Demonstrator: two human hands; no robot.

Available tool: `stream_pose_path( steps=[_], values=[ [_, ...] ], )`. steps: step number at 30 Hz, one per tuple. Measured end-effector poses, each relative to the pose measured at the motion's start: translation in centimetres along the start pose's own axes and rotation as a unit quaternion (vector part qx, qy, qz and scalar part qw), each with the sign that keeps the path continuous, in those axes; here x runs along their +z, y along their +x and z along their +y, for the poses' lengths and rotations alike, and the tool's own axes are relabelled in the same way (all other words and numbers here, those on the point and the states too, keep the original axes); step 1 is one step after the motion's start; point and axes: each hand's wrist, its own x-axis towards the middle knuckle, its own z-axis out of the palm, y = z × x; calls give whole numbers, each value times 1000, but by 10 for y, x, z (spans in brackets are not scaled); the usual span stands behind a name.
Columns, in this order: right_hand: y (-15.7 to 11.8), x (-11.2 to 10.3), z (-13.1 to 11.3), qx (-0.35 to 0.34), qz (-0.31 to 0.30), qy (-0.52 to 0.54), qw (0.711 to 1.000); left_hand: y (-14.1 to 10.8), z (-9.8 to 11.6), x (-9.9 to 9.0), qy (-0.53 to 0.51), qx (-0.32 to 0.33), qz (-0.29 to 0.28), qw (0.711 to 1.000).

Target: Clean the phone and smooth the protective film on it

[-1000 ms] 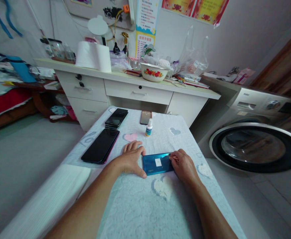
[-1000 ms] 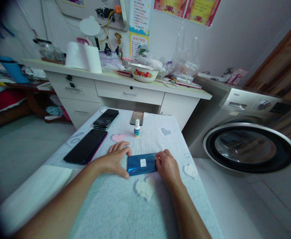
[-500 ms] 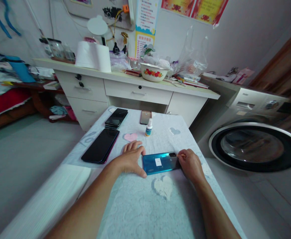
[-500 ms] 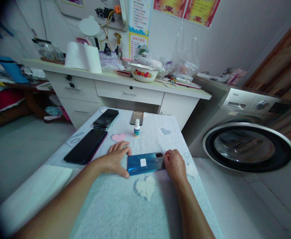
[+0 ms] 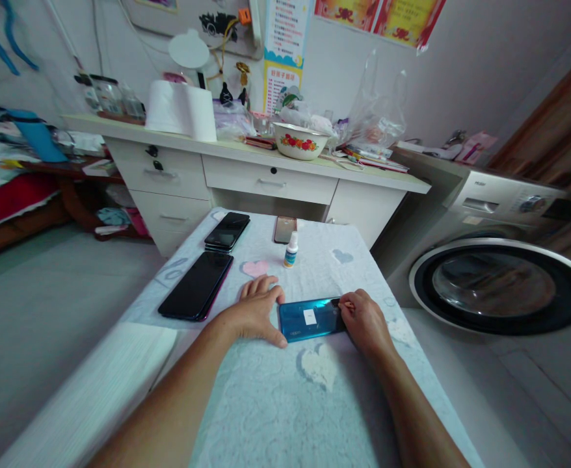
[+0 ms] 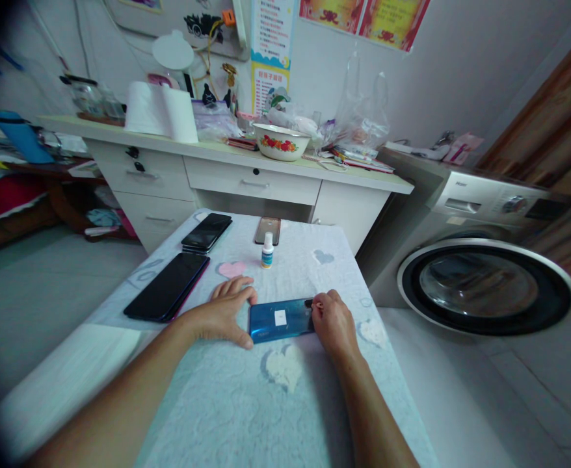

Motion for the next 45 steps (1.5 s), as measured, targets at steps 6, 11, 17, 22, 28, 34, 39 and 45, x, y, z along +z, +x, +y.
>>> stream_pose_path(
  steps=[6, 11, 17, 22, 28, 34, 39, 45],
  values=[
    [-3, 0, -7, -48, -25, 26, 998, -1, 2, -2, -2, -5, -7, 1000],
    [-3, 2, -8, -77, -41, 40, 995, 0, 3, -2, 1, -5, -4, 1000],
    [0, 2, -2, -59, -25, 37, 997, -1, 3, -2, -1, -7, -5, 1000],
    [0, -3, 1, -31, -8, 32, 999, -1, 3, -1, -3, -8, -4, 1000],
    [2, -2, 6, -4, 11, 25, 1000, 0, 2, 0, 1, -9, -2, 1000],
    [4, -1, 12, 15, 23, 14, 1000, 0, 1, 0, 4, -5, 3, 1000],
    [5, 0, 13, 31, 28, 11, 999, 1, 1, 1, 4, -4, 2, 1000],
    [4, 1, 12, 38, 36, 2, 999, 0, 1, 1, 2, -4, 3, 1000]
  ],
)
